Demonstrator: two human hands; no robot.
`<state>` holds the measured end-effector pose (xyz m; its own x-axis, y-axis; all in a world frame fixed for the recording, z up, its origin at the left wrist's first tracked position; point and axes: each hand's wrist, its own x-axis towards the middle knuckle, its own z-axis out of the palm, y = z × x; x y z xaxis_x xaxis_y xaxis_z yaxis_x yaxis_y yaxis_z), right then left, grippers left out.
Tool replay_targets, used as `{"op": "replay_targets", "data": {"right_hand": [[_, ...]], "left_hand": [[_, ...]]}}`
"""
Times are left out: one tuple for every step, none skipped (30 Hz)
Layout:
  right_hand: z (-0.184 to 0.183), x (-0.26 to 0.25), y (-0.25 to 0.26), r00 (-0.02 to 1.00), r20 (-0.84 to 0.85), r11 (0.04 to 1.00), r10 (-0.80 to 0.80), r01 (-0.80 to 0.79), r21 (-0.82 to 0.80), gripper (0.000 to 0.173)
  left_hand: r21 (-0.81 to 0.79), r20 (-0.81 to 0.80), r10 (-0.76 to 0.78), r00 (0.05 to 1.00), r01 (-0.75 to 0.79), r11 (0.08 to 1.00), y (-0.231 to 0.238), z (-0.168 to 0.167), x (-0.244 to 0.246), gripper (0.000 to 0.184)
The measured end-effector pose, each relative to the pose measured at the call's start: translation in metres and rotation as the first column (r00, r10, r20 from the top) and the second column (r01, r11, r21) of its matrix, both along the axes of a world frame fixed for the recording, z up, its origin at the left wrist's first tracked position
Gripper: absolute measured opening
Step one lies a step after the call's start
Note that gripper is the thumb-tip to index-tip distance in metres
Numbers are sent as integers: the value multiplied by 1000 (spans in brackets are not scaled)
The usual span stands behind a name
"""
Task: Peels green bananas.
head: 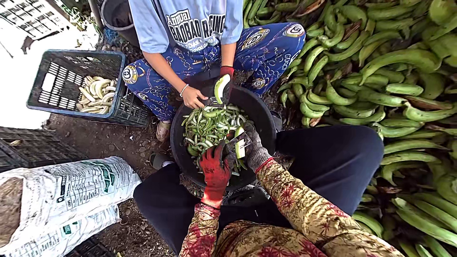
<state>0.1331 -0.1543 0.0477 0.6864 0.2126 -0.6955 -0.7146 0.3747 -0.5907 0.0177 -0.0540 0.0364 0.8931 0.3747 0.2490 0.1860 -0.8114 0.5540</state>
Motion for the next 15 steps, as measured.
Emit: {"op": "replay_targets", "data": {"right_hand": [[-1,-5,0,993,103,993,65,-53,-109,56],[-3,-9,-2,958,221,963,181,-128,-236,53],[-5,-12,-5,895,316,912,313,-191,-363,50],[-5,-13,-8,824,371,860,427,-244,-448,47],[-5,-13,-11,775,392,831,496,-292,-474,47],[-3,-13,-15,743,402,816,535,-331,-474,47],[-1,-11,-19,712,407,799,572,-372,-473,47],[-1,-9,-23,689,406,784,600,-407,-469,47],[-3,-7,-25,679,408,779,611,-424,-461,49],[-6,-6,-26,688,406,788,602,-429,-442,50],[-10,-5,-27,711,406,811,574,-423,-405,49],[-15,-4,-26,738,410,838,535,-405,-365,47],[-18,-6,-25,777,405,871,482,-376,-315,44],[-19,-7,-25,800,402,891,446,-355,-282,44],[-20,-9,-26,792,404,885,457,-361,-295,44]], "left_hand": [[-51,-56,-7,998,4,999,3,4,5,48],[-103,-121,-20,992,7,995,7,9,10,44],[-145,-179,-34,983,8,989,12,14,16,42],[-164,-216,-46,975,10,986,18,17,21,41],[-175,-241,-58,969,16,984,24,19,25,41],[-183,-263,-73,962,24,983,29,19,28,42],[-186,-273,-87,958,36,982,33,19,29,42],[-189,-274,-94,957,42,981,34,19,30,42],[-188,-266,-91,960,41,981,33,18,29,42],[-179,-240,-78,968,35,983,30,15,27,42],[-157,-204,-57,977,25,987,27,13,25,43],[-138,-180,-37,983,12,990,23,9,24,43],[-126,-171,-22,985,1,992,20,7,23,43],[-119,-179,-11,984,-11,993,18,5,23,43],[-118,-199,-3,980,-21,993,18,7,24,43]]}}
